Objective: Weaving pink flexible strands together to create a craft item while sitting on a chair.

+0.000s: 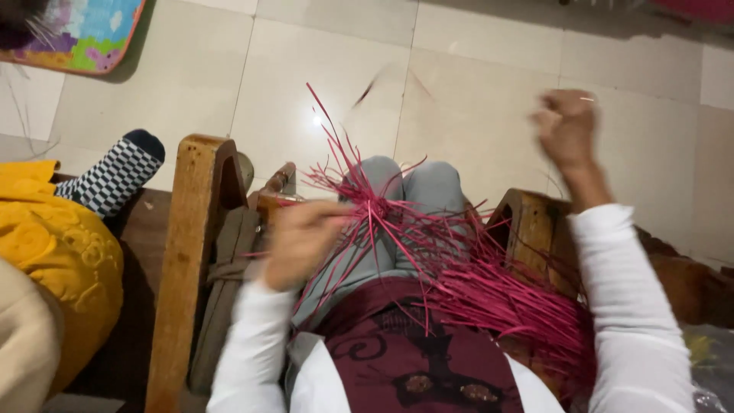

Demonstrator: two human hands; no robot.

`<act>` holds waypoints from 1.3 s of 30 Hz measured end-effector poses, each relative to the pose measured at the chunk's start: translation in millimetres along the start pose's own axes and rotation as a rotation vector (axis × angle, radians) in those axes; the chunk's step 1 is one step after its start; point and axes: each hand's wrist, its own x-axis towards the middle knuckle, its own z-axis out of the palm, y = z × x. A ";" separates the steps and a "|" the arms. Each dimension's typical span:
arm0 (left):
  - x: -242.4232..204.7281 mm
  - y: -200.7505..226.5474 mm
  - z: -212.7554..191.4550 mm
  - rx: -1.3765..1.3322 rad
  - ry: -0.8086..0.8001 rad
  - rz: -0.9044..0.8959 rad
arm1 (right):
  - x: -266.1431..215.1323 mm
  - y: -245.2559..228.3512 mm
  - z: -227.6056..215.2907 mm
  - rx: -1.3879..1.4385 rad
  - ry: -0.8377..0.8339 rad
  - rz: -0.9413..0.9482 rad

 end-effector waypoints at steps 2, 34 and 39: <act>18.9 -42.1 52.4 0.226 -0.101 0.152 | 28.1 -112.8 -23.4 0.519 0.009 -0.230; 13.0 -63.0 -45.0 -1.058 0.051 -0.030 | 22.8 -5.9 -2.1 -0.193 -0.212 0.010; 28.9 -53.4 21.4 -1.178 0.184 -0.098 | 19.9 -56.4 31.3 0.657 -0.164 0.412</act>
